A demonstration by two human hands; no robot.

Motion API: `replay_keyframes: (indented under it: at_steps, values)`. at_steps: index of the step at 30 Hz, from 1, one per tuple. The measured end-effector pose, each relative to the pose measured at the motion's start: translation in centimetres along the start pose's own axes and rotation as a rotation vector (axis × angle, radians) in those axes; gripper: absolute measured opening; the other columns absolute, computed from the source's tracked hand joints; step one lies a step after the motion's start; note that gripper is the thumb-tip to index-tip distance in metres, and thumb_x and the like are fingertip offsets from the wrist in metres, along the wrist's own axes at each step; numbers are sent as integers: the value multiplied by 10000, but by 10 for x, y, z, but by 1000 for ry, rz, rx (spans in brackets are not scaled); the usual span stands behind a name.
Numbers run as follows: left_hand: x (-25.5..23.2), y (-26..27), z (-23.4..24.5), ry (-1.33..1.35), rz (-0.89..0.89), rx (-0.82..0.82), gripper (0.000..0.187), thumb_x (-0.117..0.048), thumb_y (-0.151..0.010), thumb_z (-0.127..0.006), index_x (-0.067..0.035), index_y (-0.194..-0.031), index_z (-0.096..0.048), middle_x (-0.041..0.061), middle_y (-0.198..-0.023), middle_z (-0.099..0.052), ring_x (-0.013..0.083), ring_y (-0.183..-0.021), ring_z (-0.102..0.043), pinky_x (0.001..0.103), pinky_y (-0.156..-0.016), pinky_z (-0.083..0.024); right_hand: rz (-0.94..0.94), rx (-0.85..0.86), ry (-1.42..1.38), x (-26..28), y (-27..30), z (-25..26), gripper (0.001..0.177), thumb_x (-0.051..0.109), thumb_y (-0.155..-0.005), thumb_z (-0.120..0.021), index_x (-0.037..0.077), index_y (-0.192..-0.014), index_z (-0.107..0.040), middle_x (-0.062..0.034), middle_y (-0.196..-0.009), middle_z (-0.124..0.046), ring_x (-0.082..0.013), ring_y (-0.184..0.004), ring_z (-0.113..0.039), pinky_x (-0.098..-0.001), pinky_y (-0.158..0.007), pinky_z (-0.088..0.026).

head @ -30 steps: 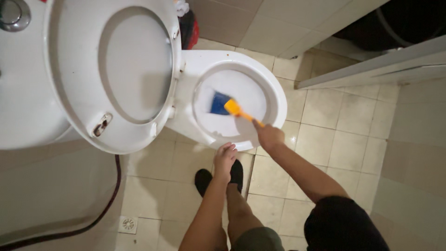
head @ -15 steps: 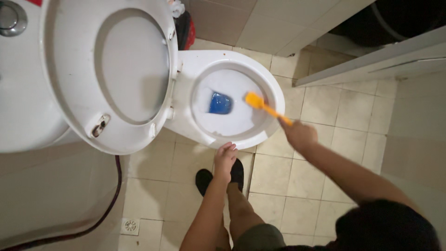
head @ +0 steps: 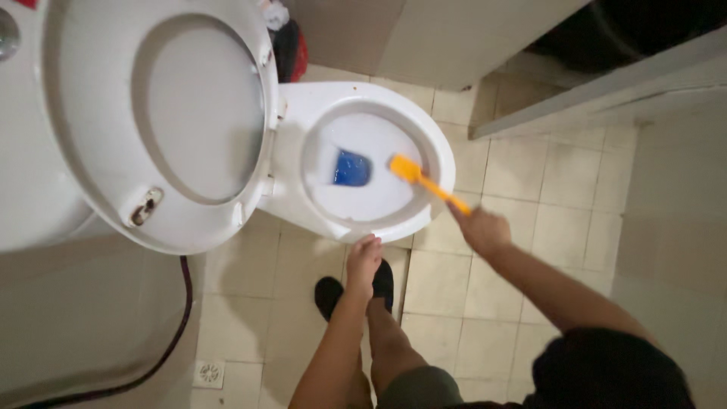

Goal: The person cleans the interior of a toilet bowl with a brush, then rinses the brush, a toothbrush, a scouring pad, and a comb under a faucet.

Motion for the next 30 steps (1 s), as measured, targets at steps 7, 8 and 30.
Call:
replay_keyframes:
  at_steps: [7, 8, 30]
  values:
    - [-16, 17, -21, -93, 94, -69, 461, -259, -902, -719, -75, -1310, -609, 2, -1136, -669, 118, -1052, -643, 293, -896, -475, -28, -65, -20, -16, -16, 19, 713, 136, -1029, -420, 394, -1640, -157, -142, -1070, -648, -280, -834, -726, -448, -651, -616]
    - [-15, 17, -25, -127, 79, -55, 462, -271, -906, -728, -66, -1305, -619, 12, -1126, -665, 133, -1037, -635, 307, -889, -475, -51, -121, -10, -16, -28, 27, 711, 155, -1021, -430, 412, -1630, -168, -146, -1060, -641, -289, -832, -724, -443, -649, -611]
    - [20, 3, -12, -72, 48, 12, 415, -239, -933, -741, -53, -1289, -635, 48, -1083, -643, 146, -963, -597, 308, -819, -475, 7, 21, -157, 13, 9, -31, 760, 86, -1010, -416, 415, -1643, -151, -186, -1042, -654, -322, -854, -728, -467, -684, -603]
Point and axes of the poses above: each hand's wrist, its own y-axis away from the middle knuckle, its own z-axis out of the back of the hand, x = y × z, the point moved 2 cm from there along -y, towards the middle knuckle
